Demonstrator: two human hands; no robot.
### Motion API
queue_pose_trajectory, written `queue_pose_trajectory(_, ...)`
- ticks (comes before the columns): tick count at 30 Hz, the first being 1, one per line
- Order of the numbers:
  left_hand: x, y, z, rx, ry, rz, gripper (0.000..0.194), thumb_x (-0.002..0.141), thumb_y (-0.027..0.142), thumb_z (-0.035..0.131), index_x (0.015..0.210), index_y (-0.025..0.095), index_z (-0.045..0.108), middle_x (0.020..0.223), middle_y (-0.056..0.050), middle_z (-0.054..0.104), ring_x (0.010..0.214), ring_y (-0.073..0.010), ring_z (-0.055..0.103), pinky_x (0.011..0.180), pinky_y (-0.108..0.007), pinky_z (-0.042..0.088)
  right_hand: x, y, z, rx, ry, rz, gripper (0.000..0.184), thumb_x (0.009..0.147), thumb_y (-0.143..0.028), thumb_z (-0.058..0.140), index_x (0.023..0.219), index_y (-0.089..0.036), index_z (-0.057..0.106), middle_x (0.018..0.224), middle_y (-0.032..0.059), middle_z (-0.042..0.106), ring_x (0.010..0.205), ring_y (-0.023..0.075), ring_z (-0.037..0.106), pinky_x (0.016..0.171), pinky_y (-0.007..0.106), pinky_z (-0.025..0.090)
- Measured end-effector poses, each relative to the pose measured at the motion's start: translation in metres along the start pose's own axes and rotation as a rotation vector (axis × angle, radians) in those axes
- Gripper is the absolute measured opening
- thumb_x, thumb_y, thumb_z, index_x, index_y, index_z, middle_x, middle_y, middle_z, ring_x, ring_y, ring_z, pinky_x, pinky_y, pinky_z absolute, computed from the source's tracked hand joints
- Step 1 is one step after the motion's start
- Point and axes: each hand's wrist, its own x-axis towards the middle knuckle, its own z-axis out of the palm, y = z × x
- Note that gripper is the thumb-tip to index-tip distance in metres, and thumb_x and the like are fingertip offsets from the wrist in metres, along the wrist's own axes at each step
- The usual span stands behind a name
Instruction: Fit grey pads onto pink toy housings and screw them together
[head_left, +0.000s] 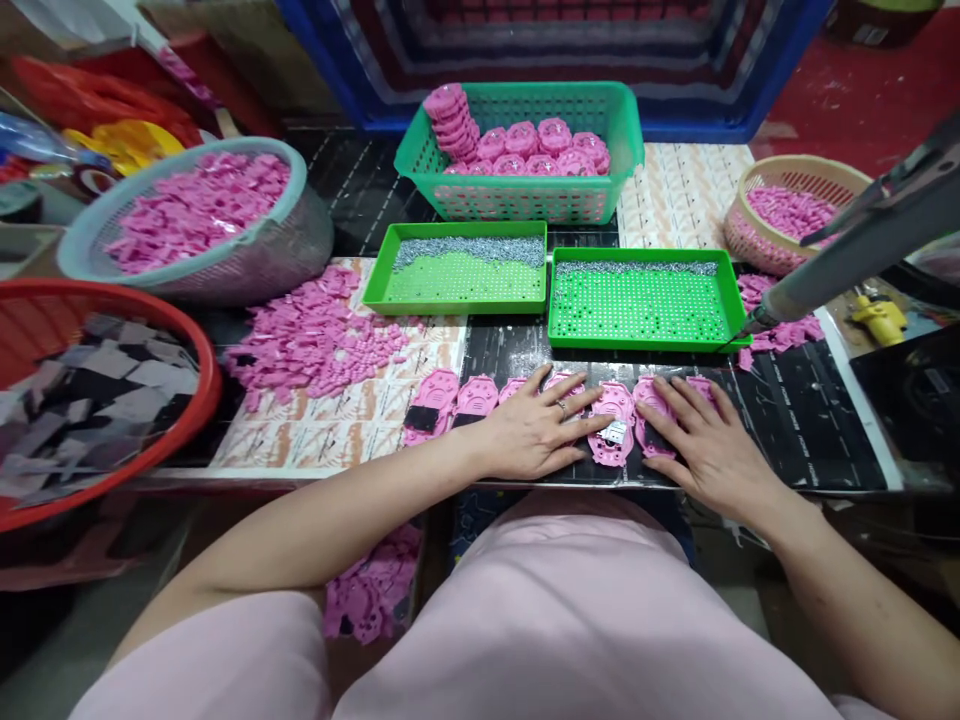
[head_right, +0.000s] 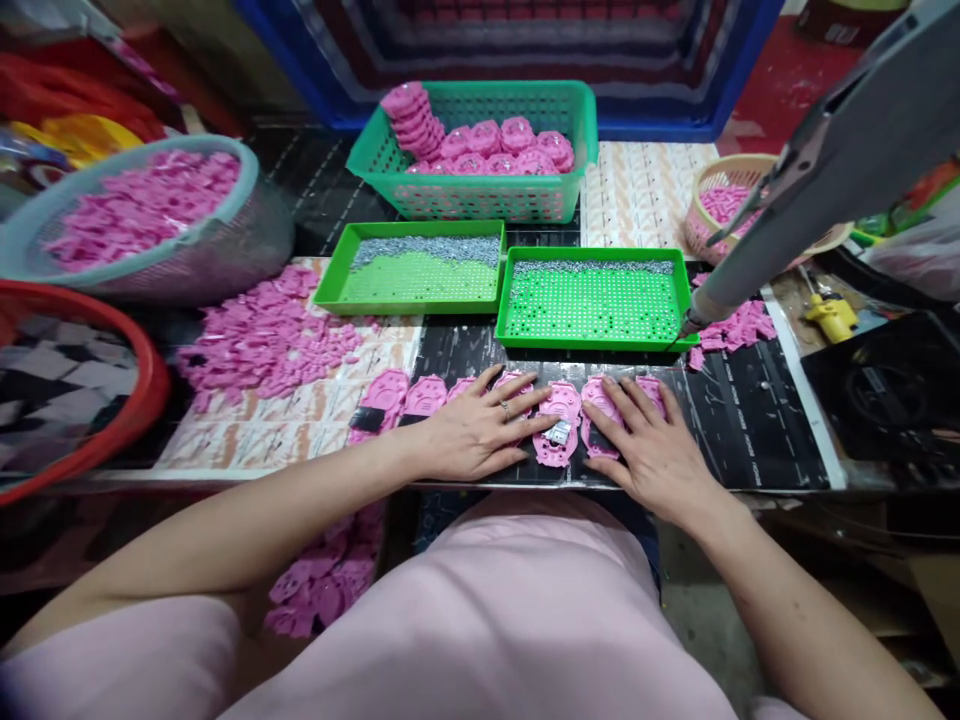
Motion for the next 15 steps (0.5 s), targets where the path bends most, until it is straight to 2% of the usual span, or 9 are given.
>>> queue_pose_trajectory(4, -0.012, -0.013, -0.001, 0.012, 0.008, -0.032, 0.052, 0.099, 0.043, 0.041, 0.148, 0.029, 0.035, 0.158, -0.007, 0.028, 0.144, -0.0324, 0.027, 0.114, -0.060, 0.019, 0.016, -0.010, 0.001, -0.006, 0.020, -0.042, 0.058, 0.095, -0.057, 0.034, 0.146, -0.029, 0.036, 0.156, 0.0088, 0.033, 0.142, 0.0286, 0.032, 0.112, 0.058, 0.029)
queue_pose_trajectory(9, -0.019, -0.028, -0.007, 0.000, -0.053, -0.041, 0.053, 0.099, 0.046, 0.039, 0.148, 0.028, 0.034, 0.158, -0.008, 0.028, 0.145, -0.0326, 0.027, 0.113, -0.061, 0.019, 0.031, -0.011, 0.001, 0.009, 0.022, -0.063, 0.059, 0.095, -0.056, 0.035, 0.147, -0.028, 0.035, 0.156, 0.0081, 0.032, 0.142, 0.0291, 0.033, 0.112, 0.058, 0.030)
queue_pose_trajectory(15, -0.021, -0.031, -0.009, -0.030, -0.095, -0.060, 0.060, 0.097, 0.056, 0.036, 0.150, 0.028, 0.029, 0.157, -0.008, 0.029, 0.146, -0.0325, 0.024, 0.116, -0.060, 0.014, 0.036, -0.008, -0.001, 0.018, 0.080, -0.127, 0.065, 0.092, -0.056, 0.043, 0.146, -0.020, 0.036, 0.154, 0.0129, 0.035, 0.139, 0.0309, 0.037, 0.109, 0.057, 0.035)
